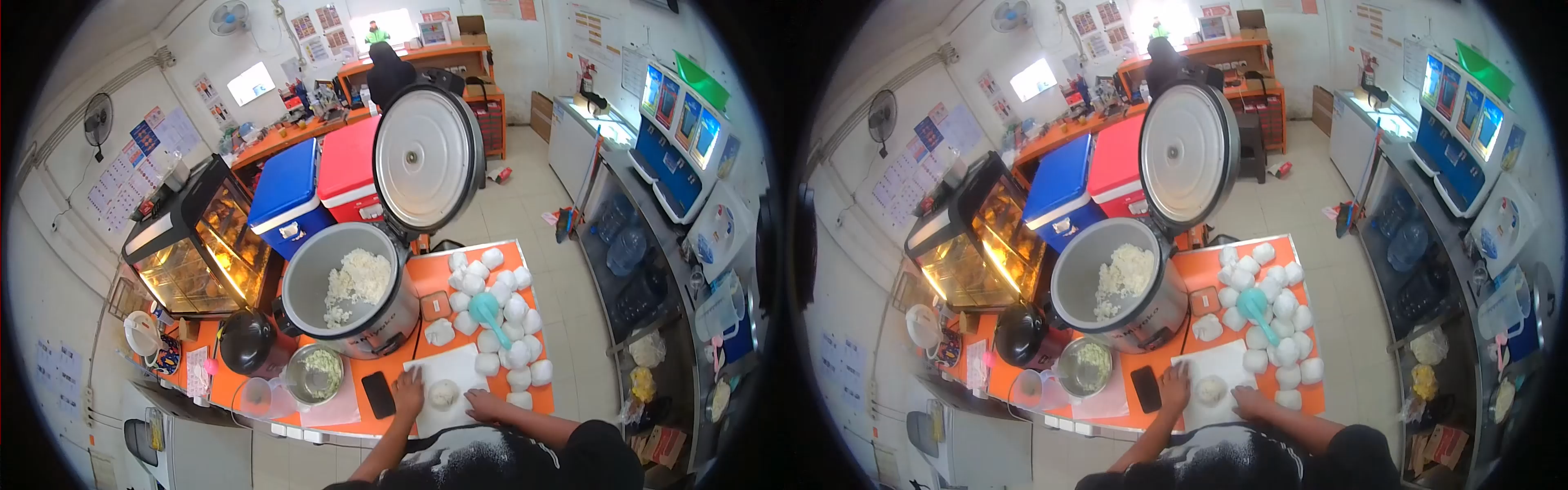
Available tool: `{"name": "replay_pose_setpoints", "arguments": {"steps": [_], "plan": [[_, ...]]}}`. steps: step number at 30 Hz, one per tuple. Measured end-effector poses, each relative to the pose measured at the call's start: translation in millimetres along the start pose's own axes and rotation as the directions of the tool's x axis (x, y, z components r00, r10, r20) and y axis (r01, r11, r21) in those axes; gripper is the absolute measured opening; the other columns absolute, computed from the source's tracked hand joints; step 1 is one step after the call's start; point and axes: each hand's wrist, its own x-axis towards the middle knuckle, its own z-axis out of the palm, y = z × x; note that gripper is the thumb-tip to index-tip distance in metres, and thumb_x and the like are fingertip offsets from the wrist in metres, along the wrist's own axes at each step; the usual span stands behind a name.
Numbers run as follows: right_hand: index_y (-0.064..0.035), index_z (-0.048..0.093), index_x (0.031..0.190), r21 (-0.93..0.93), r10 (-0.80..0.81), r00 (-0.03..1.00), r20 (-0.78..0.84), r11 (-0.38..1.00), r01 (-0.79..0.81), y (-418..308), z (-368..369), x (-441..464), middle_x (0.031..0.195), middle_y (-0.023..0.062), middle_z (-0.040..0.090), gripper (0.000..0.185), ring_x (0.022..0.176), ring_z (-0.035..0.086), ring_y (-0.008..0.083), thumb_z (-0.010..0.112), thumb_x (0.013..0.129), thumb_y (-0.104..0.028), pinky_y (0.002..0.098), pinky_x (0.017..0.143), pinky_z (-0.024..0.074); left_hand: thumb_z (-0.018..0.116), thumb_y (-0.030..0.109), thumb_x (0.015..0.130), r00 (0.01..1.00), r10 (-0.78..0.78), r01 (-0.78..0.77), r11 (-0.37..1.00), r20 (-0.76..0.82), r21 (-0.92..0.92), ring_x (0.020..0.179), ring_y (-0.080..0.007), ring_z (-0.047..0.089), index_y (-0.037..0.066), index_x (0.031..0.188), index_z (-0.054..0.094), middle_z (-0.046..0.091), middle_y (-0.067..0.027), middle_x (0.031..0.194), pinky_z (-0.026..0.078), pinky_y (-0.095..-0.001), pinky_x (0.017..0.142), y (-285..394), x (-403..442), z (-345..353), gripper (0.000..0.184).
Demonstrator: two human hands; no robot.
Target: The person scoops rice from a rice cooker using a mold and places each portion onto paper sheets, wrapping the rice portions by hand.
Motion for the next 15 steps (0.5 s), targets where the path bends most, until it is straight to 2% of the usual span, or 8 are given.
{"name": "replay_pose_setpoints", "arguments": {"steps": [2,3,5,6,8,11,12,15], "plan": [[-0.0020,0.043,0.146,-0.288,-0.055,0.990,0.127,0.953,0.090,-3,14,-25,0.159,0.0222,0.032,0.071,0.145,0.034,0.0392,0.065,0.090,-0.039,0.0555,0.114,0.0347,0.064,0.028,0.091,0.996,-0.052,0.043,0.992,0.075,0.116,0.134,-0.0263,0.042,0.011,0.138,0.058,0.053,-0.0044,0.143,0.033,-0.0550,0.105,-12,3,22,0.051],[-0.0020,0.043,0.146,-0.286,-0.045,0.991,0.123,0.955,0.079,1,18,-26,0.159,0.0222,0.032,0.071,0.145,0.034,0.0392,0.065,0.090,-0.039,0.0555,0.114,0.0347,0.064,0.028,0.091,0.996,-0.042,0.034,0.993,0.078,0.111,0.134,-0.0263,0.042,0.011,0.138,0.058,0.053,-0.0044,0.143,0.033,-0.0550,0.105,-12,5,23,0.051],[-0.0030,0.038,0.150,-0.216,-0.094,0.991,0.093,0.970,0.112,18,38,-22,0.166,0.0178,0.016,0.079,0.151,0.023,0.0364,0.069,0.087,-0.040,0.0631,0.113,0.0332,0.065,0.029,0.090,0.994,-0.013,-0.005,0.985,0.107,0.170,0.135,-0.0265,0.040,0.015,0.134,0.063,0.051,-0.0021,0.146,0.032,-0.0577,0.102,-13,6,23,0.046],[-0.0030,0.038,0.150,-0.207,-0.094,0.992,0.088,0.972,0.111,17,33,-26,0.166,0.0178,0.016,0.079,0.151,0.023,0.0364,0.069,0.087,-0.040,0.0631,0.113,0.0332,0.065,0.029,0.090,0.994,-0.007,-0.013,0.985,0.112,0.175,0.135,-0.0265,0.040,0.015,0.134,0.063,0.051,-0.0021,0.146,0.032,-0.0577,0.102,-14,5,23,0.046],[-0.0040,0.029,0.155,-0.234,-0.092,0.985,0.146,0.964,0.124,10,19,-37,0.167,0.0162,0.013,0.079,0.154,0.016,0.0355,0.063,0.091,-0.035,0.0564,0.120,0.0254,0.067,0.028,0.088,0.986,-0.031,0.010,0.992,0.163,0.128,0.134,-0.0270,0.040,0.017,0.128,0.067,0.047,-0.0002,0.150,0.032,-0.0598,0.099,-16,-1,27,0.041],[-0.0050,0.024,0.157,-0.230,-0.169,0.980,0.105,0.955,0.189,24,29,-36,0.168,0.0158,0.011,0.082,0.154,0.015,0.0348,0.063,0.091,-0.034,0.0564,0.121,0.0240,0.066,0.030,0.089,0.985,-0.087,0.071,0.992,0.151,0.103,0.133,-0.0261,0.041,0.018,0.123,0.071,0.043,-0.0001,0.154,0.032,-0.0593,0.098,-9,-2,27,0.037],[-0.0067,0.024,0.157,-0.208,-0.163,0.981,0.105,0.961,0.182,27,32,-35,0.168,0.0154,0.011,0.084,0.154,0.015,0.0342,0.065,0.090,-0.035,0.0557,0.121,0.0233,0.064,0.033,0.091,0.985,-0.116,0.106,0.991,0.126,0.080,0.137,-0.0259,0.038,0.017,0.127,0.068,0.043,-0.0008,0.154,0.031,-0.0617,0.100,0,4,15,0.039],[-0.0095,0.027,0.157,-0.245,-0.188,0.978,0.086,0.948,0.204,33,37,-31,0.168,0.0117,0.012,0.087,0.154,0.017,0.0308,0.070,0.086,-0.033,0.0535,0.119,0.0278,0.063,0.036,0.094,0.996,-0.077,0.066,0.974,0.041,0.218,0.142,-0.0271,0.033,0.016,0.130,0.066,0.043,-0.0017,0.153,0.029,-0.0651,0.101,-8,10,34,0.041]]}}
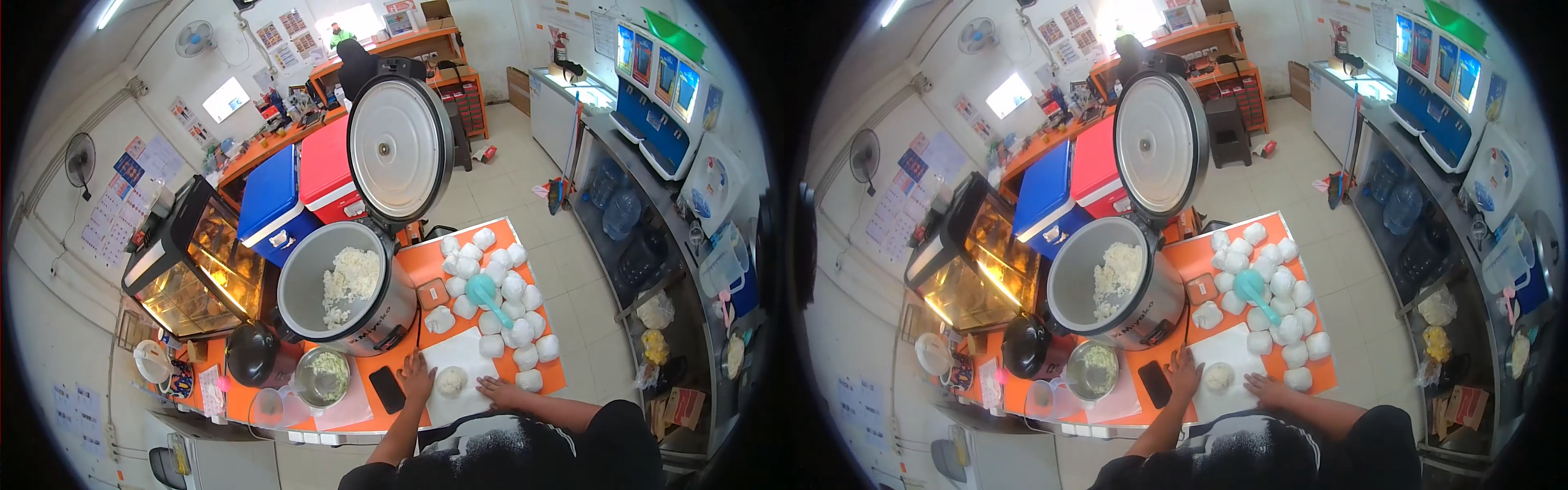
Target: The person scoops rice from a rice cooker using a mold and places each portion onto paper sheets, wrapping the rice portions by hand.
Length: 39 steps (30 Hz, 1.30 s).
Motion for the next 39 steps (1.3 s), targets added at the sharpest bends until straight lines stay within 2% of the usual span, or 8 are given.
{"name": "replay_pose_setpoints", "arguments": {"steps": [10,13,19,24,26,29,31,39], "plan": [[-0.0139,0.024,0.158,0.014,-0.125,0.989,-0.082,0.992,0.126,15,-2,-5,0.168,0.0092,0.014,0.082,0.154,0.018,0.0284,0.066,0.091,-0.033,0.0501,0.122,0.0252,0.058,0.043,0.097,0.980,0.065,-0.046,0.993,0.187,-0.105,0.145,-0.0289,0.028,0.013,0.143,0.052,0.040,-0.0021,0.154,0.023,-0.0669,0.106,-7,1,-7,0.056],[-0.0137,0.026,0.157,-0.038,-0.103,0.994,-0.017,0.994,0.103,14,-9,-4,0.167,0.0090,0.017,0.076,0.154,0.020,0.0278,0.062,0.093,-0.036,0.0485,0.120,0.0288,0.064,0.041,0.092,0.997,-0.077,0.076,0.997,-0.031,-0.023,0.142,-0.0290,0.031,0.018,0.132,0.063,0.045,-0.0028,0.148,0.025,-0.0654,0.103,-17,15,10,0.046],[-0.0133,0.034,0.154,-0.103,-0.156,0.984,-0.090,0.984,0.146,21,-7,-4,0.166,0.0093,0.024,0.056,0.151,0.028,0.0249,0.043,0.102,-0.030,0.0461,0.115,0.0355,0.071,0.029,0.086,0.951,-0.182,0.218,0.968,0.250,-0.127,0.130,-0.0279,0.048,0.017,0.122,0.069,0.064,-0.0073,0.123,0.028,-0.0649,0.104,-19,40,-28,0.038],[-0.0115,0.042,0.147,-0.098,-0.178,0.979,-0.101,0.981,0.169,24,-14,-2,0.162,0.0094,0.032,0.047,0.148,0.035,0.0227,0.040,0.102,-0.025,0.0478,0.112,0.0402,0.068,0.015,0.087,0.976,-0.138,0.216,0.666,0.167,-0.714,0.120,-0.0314,0.062,0.009,0.121,0.066,0.070,-0.0116,0.118,0.045,-0.0436,0.104,-10,10,-38,0.035],[-0.0101,0.046,0.143,-0.096,-0.196,0.972,-0.128,0.978,0.184,26,-16,3,0.159,0.0103,0.038,0.045,0.146,0.039,0.0235,0.042,0.101,-0.026,0.0493,0.110,0.0414,0.068,0.010,0.087,0.898,-0.004,0.312,0.709,0.439,-0.632,0.127,-0.0325,0.057,0.008,0.135,0.058,0.066,-0.0133,0.130,0.045,-0.0344,0.105,5,-15,-59,0.049],[-0.0022,0.044,0.138,0.206,-0.016,1.000,-0.001,0.978,0.016,15,-38,24,0.143,0.0194,0.054,0.047,0.133,0.053,0.0322,0.049,0.098,-0.026,0.0495,0.104,0.0461,0.066,0.022,0.092,0.914,0.225,0.141,0.606,0.339,-0.783,0.138,-0.0333,0.047,0.011,0.151,0.043,0.052,-0.0153,0.148,0.038,-0.0459,0.112,19,-52,-38,0.064],[0.0048,0.038,0.134,0.561,0.257,0.966,0.019,0.797,-0.223,4,-60,38,0.122,0.0262,0.065,0.052,0.115,0.063,0.0415,0.054,0.096,-0.027,0.0492,0.099,0.0486,0.059,0.036,0.098,0.898,0.331,-0.215,0.905,0.290,-0.366,0.148,-0.0350,0.032,0.015,0.158,0.030,0.032,-0.0133,0.162,0.026,-0.0609,0.116,26,-66,-28,0.070],[0.0020,0.019,0.150,0.843,0.268,0.870,-0.414,0.474,0.255,-7,-52,163,0.107,0.0230,0.068,0.073,0.098,0.068,0.0330,0.060,0.099,-0.032,0.0384,0.086,0.0521,0.056,0.033,0.099,0.976,0.204,-0.133,0.834,0.075,-0.535,0.150,-0.0402,0.025,0.012,0.156,0.033,0.031,-0.0165,0.162,0.021,-0.0636,0.116,24,-58,-59,0.065]]}}
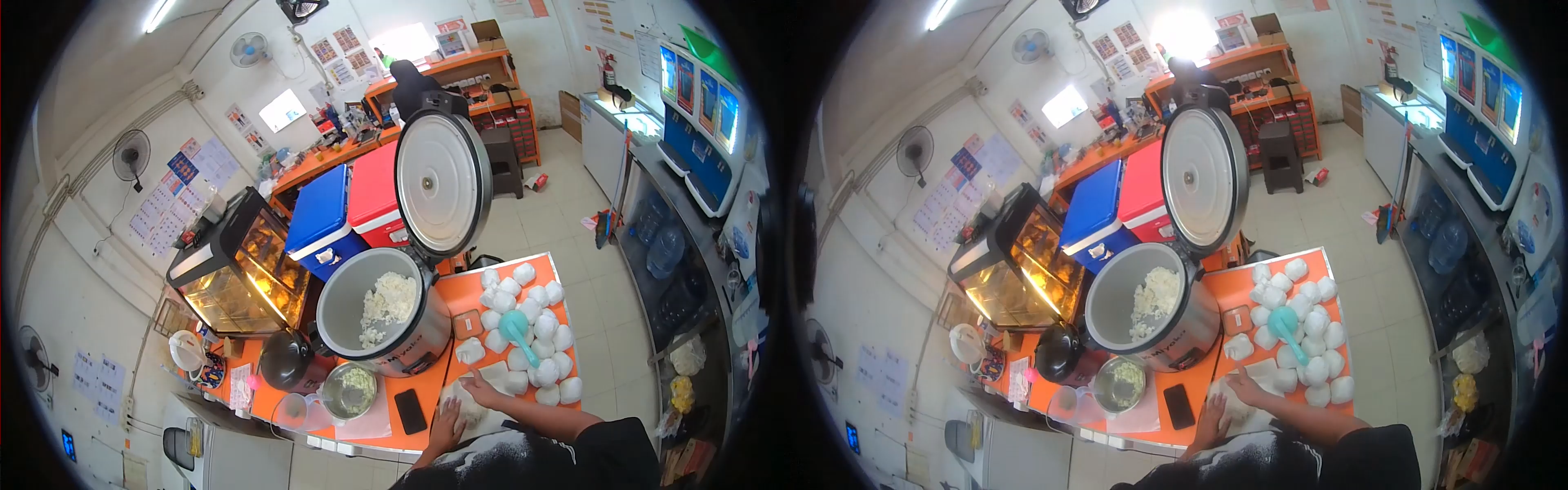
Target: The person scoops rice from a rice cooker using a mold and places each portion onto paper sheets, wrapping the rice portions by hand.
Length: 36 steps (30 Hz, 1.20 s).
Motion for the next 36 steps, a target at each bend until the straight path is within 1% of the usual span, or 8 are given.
{"name": "replay_pose_setpoints", "arguments": {"steps": [3,8,16,25,27,30,32,36], "plan": [[-0.0013,0.032,0.147,0.093,-0.076,0.993,-0.088,0.992,0.085,-37,-14,-7,0.108,0.0225,0.068,0.065,0.102,0.068,0.0306,0.063,0.097,-0.031,0.0361,0.086,0.0521,0.056,0.021,0.097,0.977,-0.075,0.067,0.997,-0.201,-0.044,0.147,-0.0437,0.029,0.008,0.152,0.038,0.038,-0.0204,0.156,0.023,-0.0591,0.118,-8,15,-9,0.060],[-0.0002,0.045,0.140,-0.636,0.383,0.857,0.346,0.767,-0.086,-43,-48,-77,0.125,0.0258,0.060,0.065,0.117,0.061,0.0388,0.070,0.092,-0.035,0.0457,0.097,0.0491,0.053,0.030,0.098,0.970,-0.241,0.240,0.909,-0.042,0.340,0.152,-0.0393,0.018,0.012,0.155,0.036,0.025,-0.0177,0.164,0.016,-0.0627,0.119,-69,44,12,0.062],[-0.0052,0.033,0.152,-0.662,0.404,0.778,0.482,0.749,0.022,17,-71,-132,0.141,0.0279,0.040,0.076,0.129,0.048,0.0475,0.068,0.092,-0.036,0.0479,0.109,0.0420,0.050,0.030,0.100,0.988,-0.152,0.129,0.829,-0.002,0.544,0.154,-0.0345,0.017,0.019,0.146,0.052,0.022,-0.0143,0.166,0.009,-0.0653,0.119,-55,41,20,0.047],[-0.0068,0.033,0.152,-0.683,0.379,0.781,0.496,0.726,0.081,39,-69,-126,0.139,0.0291,0.041,0.076,0.128,0.049,0.0486,0.068,0.092,-0.037,0.0498,0.109,0.0426,0.074,0.012,0.084,0.920,-0.206,0.168,0.976,-0.332,-0.139,0.141,-0.0387,0.041,0.011,0.109,0.071,0.054,-0.0197,0.145,0.032,-0.0497,0.117,-38,58,23,0.026],[-0.0066,0.033,0.152,-0.684,0.369,0.785,0.498,0.724,0.094,36,-69,-127,0.139,0.0294,0.041,0.076,0.127,0.049,0.0489,0.068,0.092,-0.037,0.0497,0.108,0.0433,0.076,0.006,0.082,0.778,-0.627,0.459,0.525,0.040,-0.717,0.124,-0.0302,0.057,0.005,0.113,0.066,0.062,-0.0191,0.133,0.046,-0.0394,0.104,-34,61,26,0.033],[-0.0052,0.035,0.151,-0.702,0.376,0.793,0.479,0.707,0.088,32,-67,-133,0.136,0.0292,0.043,0.075,0.127,0.050,0.0496,0.069,0.091,-0.035,0.0497,0.107,0.0446,0.074,0.004,0.084,0.674,-0.730,0.325,0.159,0.110,-0.932,0.104,-0.0186,0.065,0.000,0.119,0.061,0.069,-0.0137,0.117,0.051,-0.0302,0.091,-34,66,27,0.038],[-0.0042,0.035,0.151,-0.701,0.100,0.862,0.497,0.632,0.331,42,-69,-136,0.146,0.0332,0.036,0.076,0.112,0.061,0.0472,0.068,0.091,-0.036,0.0493,0.100,0.0503,0.073,0.002,0.084,0.743,-0.668,0.359,0.343,0.043,-0.868,0.098,-0.0171,0.066,0.000,0.121,0.059,0.071,-0.0131,0.111,0.051,-0.0279,0.085,-43,68,15,0.039],[0.0003,0.036,0.151,-0.808,0.197,0.851,0.487,0.473,0.353,10,-74,-141,0.156,0.0339,0.026,0.075,0.083,0.071,0.0386,0.063,0.091,-0.037,0.0484,0.075,0.0585,0.069,0.000,0.084,0.885,-0.459,0.293,0.687,-0.084,-0.665,0.082,-0.0115,0.067,0.002,0.116,0.065,0.074,-0.0068,0.097,0.050,-0.0250,0.074,-53,55,-12,0.032]]}}
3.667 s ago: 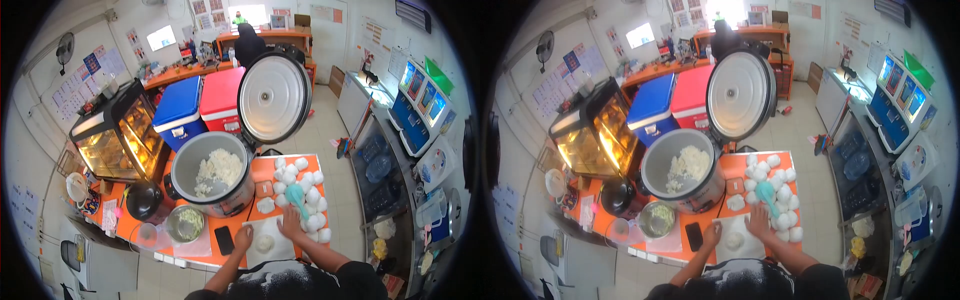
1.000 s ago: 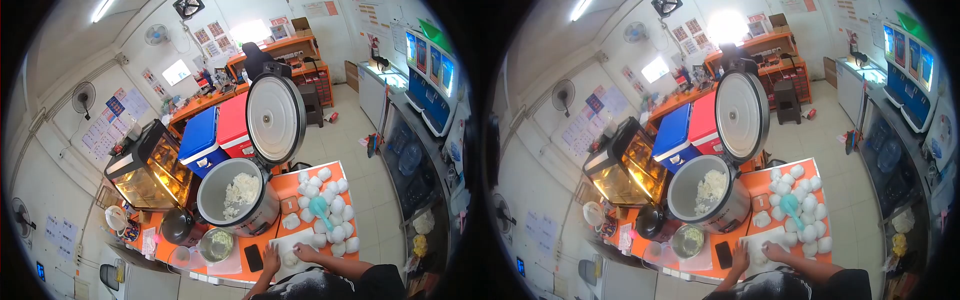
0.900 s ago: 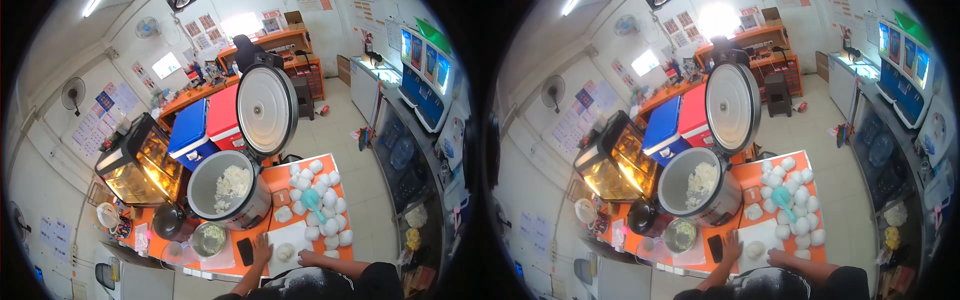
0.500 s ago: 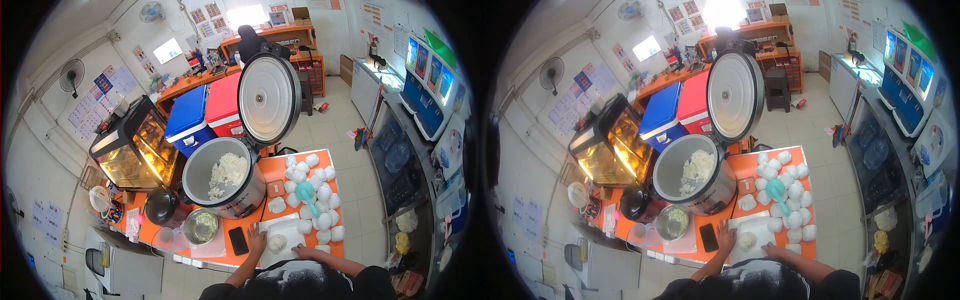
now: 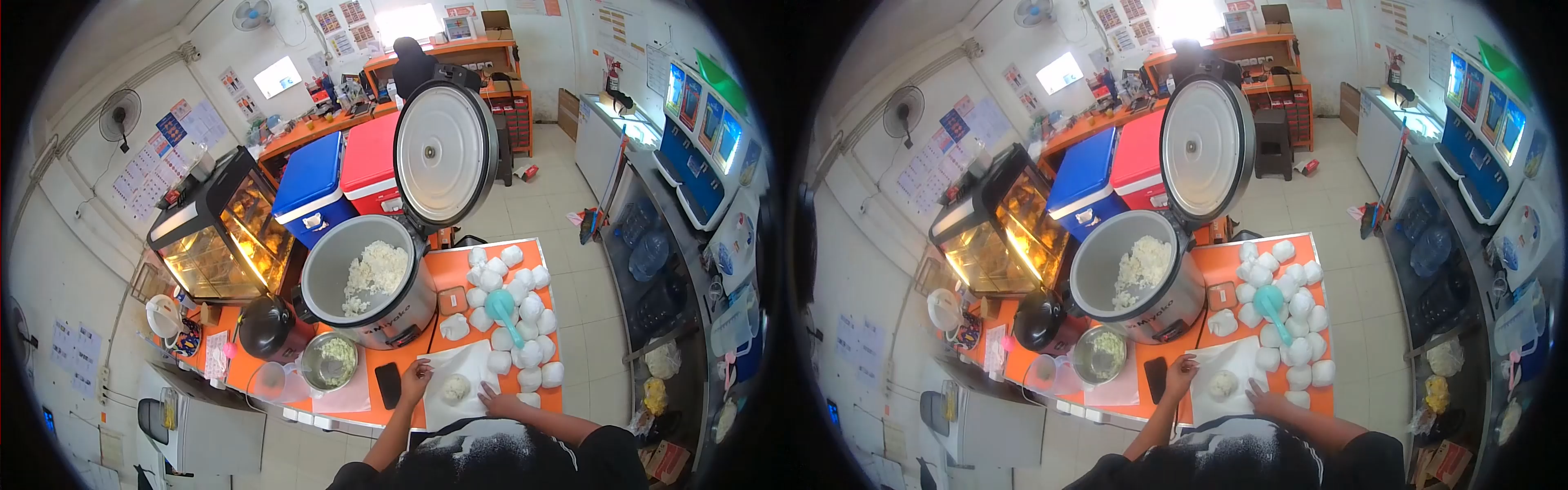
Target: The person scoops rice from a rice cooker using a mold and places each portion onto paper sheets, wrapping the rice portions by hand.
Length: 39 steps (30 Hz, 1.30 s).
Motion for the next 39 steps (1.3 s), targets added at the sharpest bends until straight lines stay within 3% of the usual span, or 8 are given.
{"name": "replay_pose_setpoints", "arguments": {"steps": [4,8,10,13,18,20,25,39], "plan": [[0.0085,0.041,0.146,-0.314,0.029,0.980,-0.195,0.945,-0.090,1,10,-7,0.161,0.0258,0.028,0.068,0.049,0.061,0.0225,0.053,0.087,-0.023,0.0415,0.039,0.0442,0.070,0.002,0.079,0.973,0.204,-0.227,0.919,0.105,0.321,0.086,-0.0195,0.065,0.009,0.103,0.072,0.073,-0.0057,0.095,0.050,-0.0324,0.080,-5,-32,-28,0.024],[0.0069,0.050,0.138,-0.205,0.135,0.964,-0.229,0.961,-0.184,-5,4,-3,0.155,0.0269,0.038,0.060,0.050,0.062,0.0287,0.056,0.083,-0.017,0.0433,0.044,0.0474,0.074,0.005,0.072,0.936,0.323,-0.349,0.783,0.143,0.515,0.097,-0.0301,0.061,0.013,0.086,0.071,0.069,-0.0054,0.091,0.047,-0.0421,0.086,-27,-75,-28,0.016],[-0.0030,0.068,0.095,-0.138,0.181,0.980,-0.077,0.972,-0.190,-11,-21,12,0.107,0.0160,0.069,0.023,0.069,0.068,0.0322,0.056,0.088,-0.022,0.0441,0.057,0.0535,0.074,0.004,0.072,0.932,0.332,-0.354,0.754,0.143,0.553,0.099,-0.0288,0.060,0.013,0.082,0.068,0.068,-0.0041,0.092,0.046,-0.0426,0.084,-20,-83,-23,0.015],[-0.0026,0.059,0.091,0.023,-0.008,0.776,-0.631,0.999,0.029,-72,-95,16,0.086,0.0141,0.056,0.018,0.086,0.060,0.0332,0.061,0.084,-0.019,0.0462,0.069,0.0507,0.073,0.003,0.072,0.923,0.369,-0.360,0.739,0.104,0.570,0.102,-0.0280,0.059,0.013,0.081,0.067,0.068,-0.0029,0.097,0.045,-0.0438,0.084,-12,-91,-17,0.015],[0.0048,0.053,0.131,-0.153,-0.182,0.850,-0.494,0.981,0.122,-99,-97,45,0.135,0.0242,0.054,0.055,0.130,0.049,0.0371,0.063,0.088,-0.028,0.0470,0.109,0.0386,0.073,0.004,0.075,0.909,0.416,-0.344,0.717,0.024,0.607,0.113,-0.0316,0.055,0.013,0.084,0.065,0.063,-0.0048,0.118,0.043,-0.0454,0.093,-15,-93,-14,0.015],[0.0015,0.038,0.150,-0.164,-0.088,0.984,-0.158,0.985,0.062,-91,-62,49,0.160,0.0204,0.031,0.071,0.150,0.028,0.0336,0.060,0.092,-0.035,0.0490,0.122,0.0202,0.072,0.003,0.075,0.912,0.409,-0.315,0.729,-0.018,0.607,0.113,-0.0320,0.054,0.013,0.085,0.065,0.062,-0.0059,0.119,0.043,-0.0454,0.093,-27,-89,-12,0.015],[0.0002,0.034,0.152,-0.175,-0.085,0.983,-0.164,0.983,0.056,-88,-52,34,0.164,0.0195,0.023,0.076,0.153,0.020,0.0336,0.060,0.093,-0.038,0.0499,0.123,0.0170,0.071,0.002,0.076,0.914,0.378,-0.237,0.789,-0.144,0.567,0.115,-0.0339,0.053,0.012,0.089,0.066,0.062,-0.0091,0.120,0.043,-0.0460,0.095,-11,-73,-4,0.018],[-0.0027,0.032,0.154,-0.117,-0.005,0.964,-0.266,0.993,-0.027,-82,-48,33,0.165,0.0170,0.021,0.081,0.153,0.020,0.0312,0.067,0.087,-0.035,0.0506,0.122,0.0186,0.065,-0.004,0.072,0.938,0.296,-0.339,0.691,0.179,0.638,0.106,-0.0292,0.060,0.012,0.109,0.072,0.067,-0.0068,0.113,0.050,-0.0407,0.091,-7,-34,-14,0.041]]}}
